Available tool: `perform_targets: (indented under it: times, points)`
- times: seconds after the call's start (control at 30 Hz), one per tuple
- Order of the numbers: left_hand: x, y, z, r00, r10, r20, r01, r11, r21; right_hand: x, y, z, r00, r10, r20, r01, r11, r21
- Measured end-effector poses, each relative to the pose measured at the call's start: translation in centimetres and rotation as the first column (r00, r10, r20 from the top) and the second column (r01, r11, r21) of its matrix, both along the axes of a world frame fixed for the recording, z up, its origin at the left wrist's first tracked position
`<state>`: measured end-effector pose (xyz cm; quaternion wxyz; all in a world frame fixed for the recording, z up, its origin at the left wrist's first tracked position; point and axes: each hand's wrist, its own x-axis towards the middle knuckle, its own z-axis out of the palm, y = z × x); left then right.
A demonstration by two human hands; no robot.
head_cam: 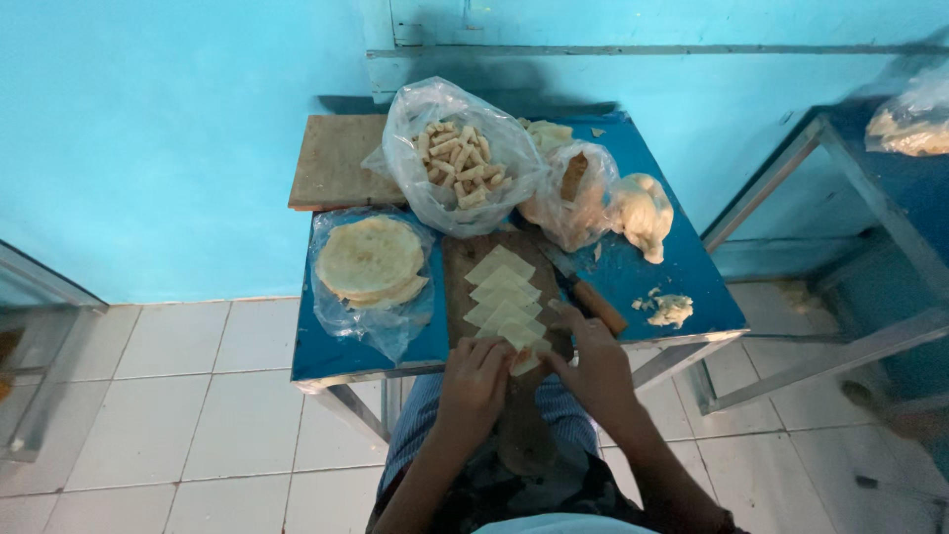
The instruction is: The person cuts a thin dough sheet into small diamond pieces on a wooden board using a knife, then arranges the cut pieces. They scoop filling from a plastic bag with a spoon and place it onto the dough pieces, folding or stacking dough over the filling on the board.
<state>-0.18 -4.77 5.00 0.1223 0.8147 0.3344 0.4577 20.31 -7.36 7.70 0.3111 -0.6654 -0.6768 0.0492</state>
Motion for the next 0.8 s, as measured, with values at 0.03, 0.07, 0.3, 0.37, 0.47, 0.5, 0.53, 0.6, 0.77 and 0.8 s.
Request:
perform_targets:
  times: [0.03,0.07,0.3,0.37,0.47,0.5,0.53,0.6,0.77,0.8]
  points:
    - [-0.1,0.0,0.1,1.0,-0.001,-0.017,0.001,1.0,-0.001,-0.5,-0.3,-0.2,1.0,-0.013,-0.025,0.014,1.0,0.016]
    - [0.0,0.0,0.2,1.0,-0.001,-0.031,0.001,1.0,-0.001,-0.9,-0.4,-0.2,0.998,-0.024,-0.049,0.026,0.999,0.032]
    - [0.3,-0.2,0.4,0.999,0.033,0.004,-0.033,0.999,0.025,-2.5,-0.4,-0.4,0.953,0.003,-0.303,0.026,0.995,0.092]
    - [0.3,-0.1,0.3,0.999,0.036,-0.015,-0.036,0.999,0.014,-3.0,-0.6,-0.6,0.935,0.021,-0.353,0.022,0.993,0.117]
    - [0.2,0.1,0.3,0.999,0.033,-0.039,-0.034,0.999,-0.007,-3.9,-0.5,-1.3,0.941,0.037,-0.337,0.035,0.979,0.203]
    - [0.2,0.1,0.3,0.998,0.032,-0.046,-0.033,0.999,-0.015,-4.0,-0.4,-1.6,0.948,0.039,-0.317,0.04,0.97,0.24]
    - [0.2,0.1,0.3,0.998,0.038,-0.045,-0.039,0.999,-0.023,-4.2,-0.5,-1.9,0.954,0.054,-0.296,0.03,0.963,0.269]
    - [0.2,0.2,0.3,0.998,0.05,-0.04,-0.052,0.998,-0.037,-4.2,-0.5,-2.5,0.965,0.079,-0.251,0.008,0.945,0.328]
    - [0.1,0.2,0.1,0.999,0.035,-0.041,-0.037,0.998,-0.054,-3.7,-0.9,-3.5,0.97,0.17,-0.176,-0.117,0.953,0.279]
    - [0.2,0.2,0.1,0.998,0.037,-0.041,-0.039,0.998,-0.049,-3.7,-0.9,-3.5,0.966,0.144,-0.216,-0.1,0.974,0.203]
